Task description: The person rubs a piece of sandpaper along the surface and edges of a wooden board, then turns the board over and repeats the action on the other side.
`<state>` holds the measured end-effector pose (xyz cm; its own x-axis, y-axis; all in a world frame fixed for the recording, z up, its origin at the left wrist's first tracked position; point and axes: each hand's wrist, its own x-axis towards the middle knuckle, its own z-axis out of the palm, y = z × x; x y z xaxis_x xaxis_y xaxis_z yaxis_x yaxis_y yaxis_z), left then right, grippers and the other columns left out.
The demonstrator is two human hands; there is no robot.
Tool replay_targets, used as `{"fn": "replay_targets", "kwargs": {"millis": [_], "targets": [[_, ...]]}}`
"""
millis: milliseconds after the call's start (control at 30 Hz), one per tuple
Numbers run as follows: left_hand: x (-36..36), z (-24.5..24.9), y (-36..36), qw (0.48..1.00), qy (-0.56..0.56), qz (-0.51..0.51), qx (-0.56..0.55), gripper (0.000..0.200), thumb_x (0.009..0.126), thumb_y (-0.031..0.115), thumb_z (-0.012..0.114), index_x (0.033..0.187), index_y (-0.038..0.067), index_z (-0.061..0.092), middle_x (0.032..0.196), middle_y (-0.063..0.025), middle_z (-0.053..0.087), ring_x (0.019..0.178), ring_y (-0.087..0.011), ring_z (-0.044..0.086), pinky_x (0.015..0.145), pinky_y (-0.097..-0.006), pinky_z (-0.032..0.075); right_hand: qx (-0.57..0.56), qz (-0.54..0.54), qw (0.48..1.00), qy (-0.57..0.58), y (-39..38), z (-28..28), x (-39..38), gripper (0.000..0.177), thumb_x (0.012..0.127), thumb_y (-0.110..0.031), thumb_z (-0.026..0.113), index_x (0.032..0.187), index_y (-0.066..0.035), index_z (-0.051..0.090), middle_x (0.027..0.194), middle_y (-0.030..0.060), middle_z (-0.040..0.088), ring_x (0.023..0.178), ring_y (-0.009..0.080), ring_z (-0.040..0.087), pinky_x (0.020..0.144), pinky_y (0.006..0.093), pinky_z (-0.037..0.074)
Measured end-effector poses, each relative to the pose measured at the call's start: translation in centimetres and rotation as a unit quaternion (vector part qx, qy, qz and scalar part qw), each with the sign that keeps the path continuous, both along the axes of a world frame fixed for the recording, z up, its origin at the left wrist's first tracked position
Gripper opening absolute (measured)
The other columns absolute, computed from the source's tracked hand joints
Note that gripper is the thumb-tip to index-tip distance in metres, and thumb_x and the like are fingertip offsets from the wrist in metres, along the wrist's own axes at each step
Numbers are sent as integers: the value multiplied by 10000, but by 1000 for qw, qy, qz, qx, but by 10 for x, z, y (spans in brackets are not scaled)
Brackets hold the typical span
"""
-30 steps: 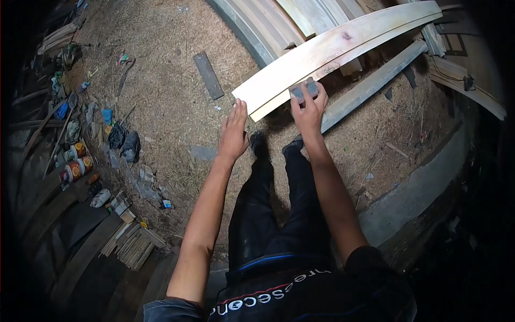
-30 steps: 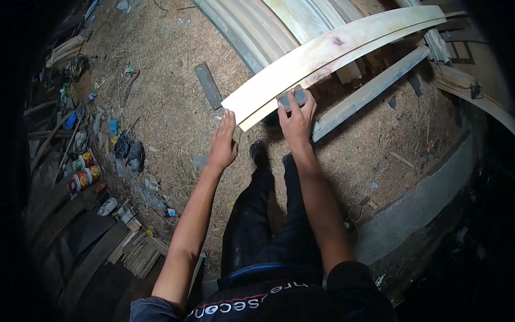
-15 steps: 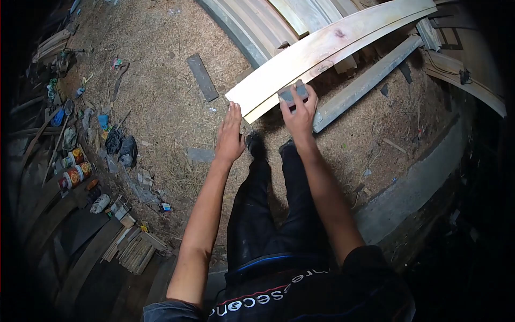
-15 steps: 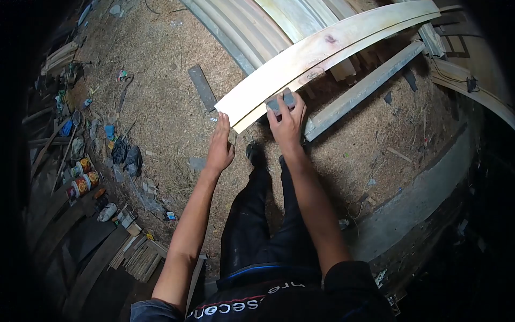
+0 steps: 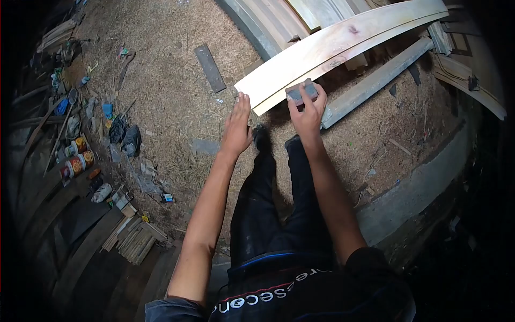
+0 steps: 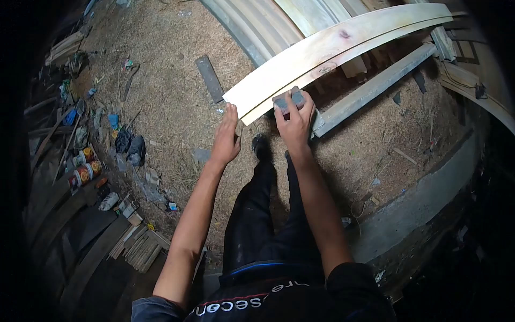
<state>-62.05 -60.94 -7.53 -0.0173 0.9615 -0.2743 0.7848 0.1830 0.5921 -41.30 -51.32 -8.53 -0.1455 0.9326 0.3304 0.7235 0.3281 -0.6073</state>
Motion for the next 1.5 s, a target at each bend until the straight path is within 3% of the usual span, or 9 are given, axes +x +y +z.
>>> {"fn": "replay_targets", "kwargs": {"millis": [233,500,667,867,1000,1067,1200,1433,1500], "targets": [[0,-7,2,1000,-12,8,6,1007,791,-83,578,1661,112,110,1722,-166,140,1546,-392,263,1228,-536,282,-79,86,993,11,-65,9,-60,447,815,-149,784,1250,-84,702,1332,235,488,1216,398,497,1032,531,429],[-1,-5,4,1000,-12,7,-4,1020,777,-88,585,1663,109,118,1721,-173,137,1546,-380,274,1228,-529,281,6,-7,1000,12,-30,3,-36,545,778,-145,836,1291,-40,683,1345,253,488,1231,413,499,1038,516,430],[-5,-23,0,995,-61,3,75,1015,775,-103,588,1657,97,127,1718,-188,134,1543,-391,273,1224,-538,285,-77,113,990,-6,-65,5,-51,526,786,-163,821,1292,-113,688,1384,240,463,1271,432,478,1054,520,430],[-1,-5,3,1000,-8,3,0,994,796,-88,595,1656,95,131,1713,-195,147,1547,-377,271,1234,-507,276,-1,-30,999,-40,6,9,-7,451,802,-136,799,1235,-51,706,1315,225,502,1200,400,498,989,497,456],[-1,-11,0,999,-38,7,22,999,796,-92,599,1655,94,125,1713,-196,144,1550,-372,263,1236,-504,275,-38,46,998,18,-45,10,-48,443,805,-145,795,1234,-74,712,1323,231,508,1211,414,507,1017,507,448],[-2,-17,2,995,-73,11,66,1011,721,-169,523,1639,16,143,1668,-294,184,1558,-397,207,1260,-467,247,-67,99,993,10,-55,12,-53,449,805,-161,798,1241,-90,716,1323,245,515,1219,431,517,1046,519,442],[-2,-3,4,998,-58,5,34,1019,720,-170,527,1641,20,136,1667,-295,187,1555,-403,211,1263,-468,244,-11,56,998,-9,-14,1,-14,407,833,-164,768,1226,-74,709,1326,226,506,1177,388,510,923,472,497],[4,-7,4,998,-45,17,40,1033,752,-136,575,1651,47,100,1687,-270,149,1556,-392,224,1249,-476,255,-23,-4,1000,-11,14,8,3,461,823,-151,787,1267,-66,698,1355,260,481,1258,421,478,1019,517,450],[6,-5,4,997,-59,28,38,1025,734,-166,530,1647,36,110,1675,-298,146,1556,-407,203,1259,-467,244,-36,82,996,-5,-18,4,-18,505,815,-164,789,1301,-87,677,1346,255,488,1230,433,497,1046,518,440]]}}
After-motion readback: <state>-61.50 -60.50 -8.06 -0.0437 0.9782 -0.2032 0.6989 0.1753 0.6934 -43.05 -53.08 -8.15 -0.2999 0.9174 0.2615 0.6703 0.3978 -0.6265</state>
